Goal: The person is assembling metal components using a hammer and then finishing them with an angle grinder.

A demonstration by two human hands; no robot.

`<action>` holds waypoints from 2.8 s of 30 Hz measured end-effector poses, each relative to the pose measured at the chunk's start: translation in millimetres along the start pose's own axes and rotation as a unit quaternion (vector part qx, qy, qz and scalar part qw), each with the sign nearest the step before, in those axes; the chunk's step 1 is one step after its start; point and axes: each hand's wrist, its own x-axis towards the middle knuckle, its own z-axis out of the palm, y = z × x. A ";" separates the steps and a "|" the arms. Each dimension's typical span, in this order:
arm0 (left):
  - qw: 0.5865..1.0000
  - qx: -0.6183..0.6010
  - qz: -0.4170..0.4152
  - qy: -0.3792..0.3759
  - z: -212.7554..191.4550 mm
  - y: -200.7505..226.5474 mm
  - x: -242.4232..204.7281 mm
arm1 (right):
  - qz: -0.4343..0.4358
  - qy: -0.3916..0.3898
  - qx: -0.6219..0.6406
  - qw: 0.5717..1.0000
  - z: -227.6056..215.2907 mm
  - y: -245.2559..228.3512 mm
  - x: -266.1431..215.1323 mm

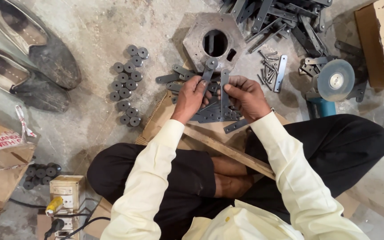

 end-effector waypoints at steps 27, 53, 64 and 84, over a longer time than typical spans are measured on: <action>0.999 0.024 0.019 0.024 3.0 -10.6 2.9 | -0.006 -0.006 -0.313 0.950 9.8 -48.9 53.4; 0.986 0.054 0.122 0.101 2.7 -24.4 -3.2 | -0.042 0.122 -0.183 0.975 36.9 11.4 50.4; 0.983 0.119 0.110 0.084 -1.3 -4.3 -14.4 | -0.039 0.106 -0.147 0.983 31.8 17.5 29.1; 0.956 0.163 0.188 0.157 -1.7 4.3 -13.9 | -0.041 -0.014 -0.757 0.652 24.9 -11.0 -124.4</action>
